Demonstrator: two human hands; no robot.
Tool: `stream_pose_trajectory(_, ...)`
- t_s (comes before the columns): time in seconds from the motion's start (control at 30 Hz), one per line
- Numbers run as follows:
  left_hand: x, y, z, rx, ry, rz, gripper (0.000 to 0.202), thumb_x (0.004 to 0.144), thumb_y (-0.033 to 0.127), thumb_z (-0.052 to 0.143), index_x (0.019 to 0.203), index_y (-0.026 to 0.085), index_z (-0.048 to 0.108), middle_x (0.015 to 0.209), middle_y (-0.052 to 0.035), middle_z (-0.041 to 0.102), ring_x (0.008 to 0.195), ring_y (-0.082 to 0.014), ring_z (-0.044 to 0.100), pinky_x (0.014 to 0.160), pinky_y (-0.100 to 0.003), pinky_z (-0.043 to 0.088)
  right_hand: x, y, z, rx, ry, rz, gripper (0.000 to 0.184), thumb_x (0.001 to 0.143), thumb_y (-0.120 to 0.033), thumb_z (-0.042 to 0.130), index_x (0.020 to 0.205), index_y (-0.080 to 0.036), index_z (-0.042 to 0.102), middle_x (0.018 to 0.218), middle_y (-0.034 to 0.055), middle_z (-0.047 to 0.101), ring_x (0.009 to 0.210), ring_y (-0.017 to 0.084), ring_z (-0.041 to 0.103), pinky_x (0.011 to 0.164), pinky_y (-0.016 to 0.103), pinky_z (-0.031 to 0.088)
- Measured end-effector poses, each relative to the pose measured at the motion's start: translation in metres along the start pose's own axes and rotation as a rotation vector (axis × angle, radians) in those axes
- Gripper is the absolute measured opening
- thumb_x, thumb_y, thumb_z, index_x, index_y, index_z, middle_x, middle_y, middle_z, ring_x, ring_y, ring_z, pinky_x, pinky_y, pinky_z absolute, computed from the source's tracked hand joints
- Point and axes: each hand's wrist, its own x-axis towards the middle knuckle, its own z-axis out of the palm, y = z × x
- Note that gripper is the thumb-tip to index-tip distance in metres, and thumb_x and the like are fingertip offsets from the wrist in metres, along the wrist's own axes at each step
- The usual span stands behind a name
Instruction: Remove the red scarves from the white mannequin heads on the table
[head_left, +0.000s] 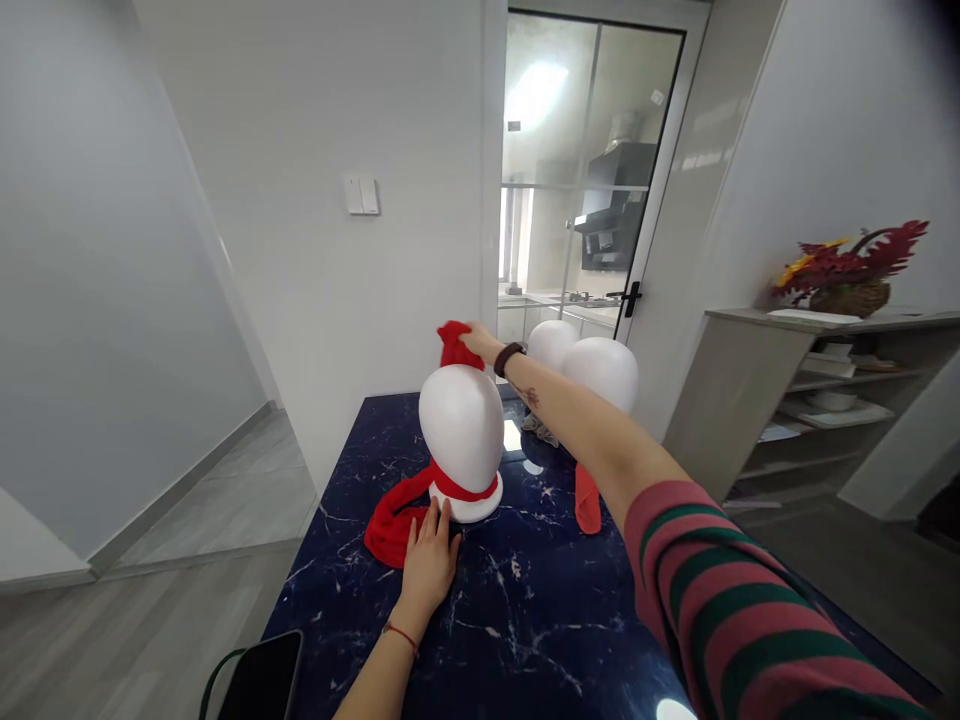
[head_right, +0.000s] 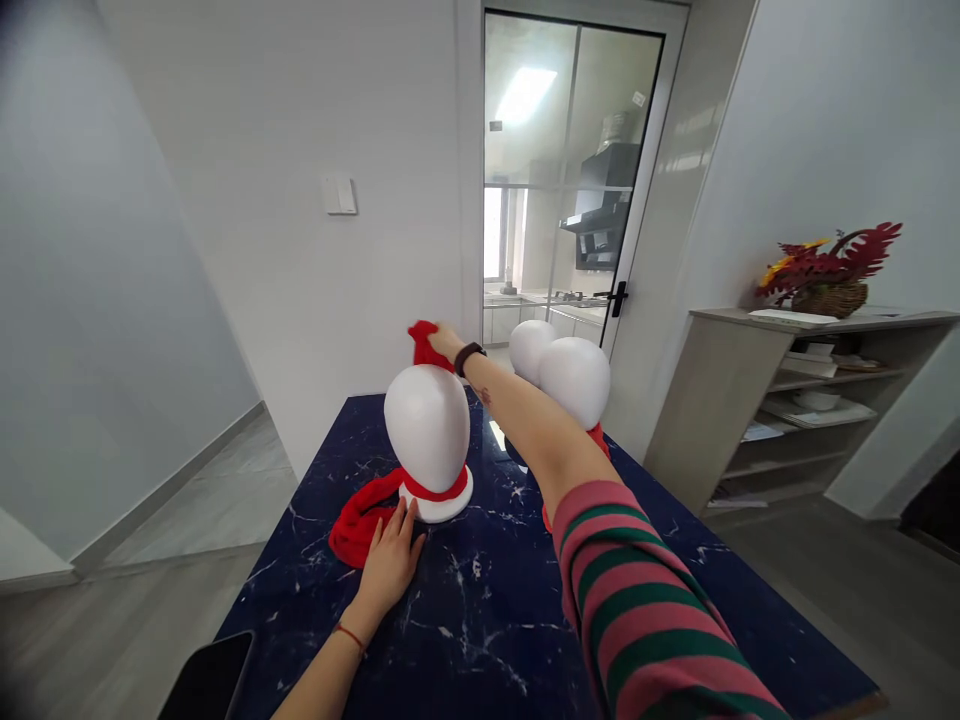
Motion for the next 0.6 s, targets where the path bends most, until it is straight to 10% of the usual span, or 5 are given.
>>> stream_pose_trajectory(0.17, 0.0, 0.001, 0.0, -0.023, 0.013, 0.002, 0.051, 0.089, 0.03, 0.037, 0.138, 0.013, 0.035, 0.142, -0.0179, 0.038, 0.13, -0.0241, 0.038, 0.106, -0.047, 0.032, -0.018, -0.055, 0.013, 0.449, -0.221, 0.115, 0.026, 0.092, -0.015, 0.03, 0.104, -0.022, 0.051, 0.088, -0.0041, 0.063, 0.093, 0.011, 0.061, 0.075, 0.023, 0.052)
stream_pose_trajectory(0.33, 0.003, 0.004, -0.007, -0.143, 0.06, -0.045, 0.039, 0.088, 0.028, 0.037, 0.116, 0.012, 0.058, 0.118, -0.0157, 0.062, 0.116, -0.0231, 0.054, 0.096, -0.043, 0.044, -0.103, -0.047, -0.03, 0.886, -0.357, 0.383, 0.017, 0.088, -0.02, 0.036, 0.086, -0.018, 0.053, 0.079, 0.0003, 0.066, 0.083, 0.013, 0.063, 0.076, 0.026, 0.053)
stream_pose_trajectory(0.5, 0.002, 0.004, -0.01, -0.131, 0.06, -0.015, 0.048, 0.088, 0.027, 0.033, 0.128, 0.006, 0.047, 0.133, -0.0176, 0.049, 0.125, -0.0208, 0.045, 0.102, -0.042, 0.036, -0.187, 0.013, -0.095, 0.786, -0.173, 0.53, 0.017, 0.08, -0.032, 0.052, 0.089, -0.018, 0.059, 0.087, 0.0026, 0.068, 0.089, 0.018, 0.063, 0.078, 0.03, 0.053)
stream_pose_trajectory(0.6, 0.001, 0.003, -0.008, -0.035, 0.007, 0.012, 0.052, 0.089, 0.028, 0.037, 0.138, 0.01, 0.035, 0.142, -0.0187, 0.037, 0.131, -0.0249, 0.037, 0.105, -0.047, 0.031, -0.228, 0.057, -0.112, 0.627, 0.179, 0.456, 0.03, 0.077, -0.036, 0.056, 0.105, -0.024, 0.055, 0.106, 0.0011, 0.064, 0.097, 0.019, 0.061, 0.085, 0.033, 0.05)
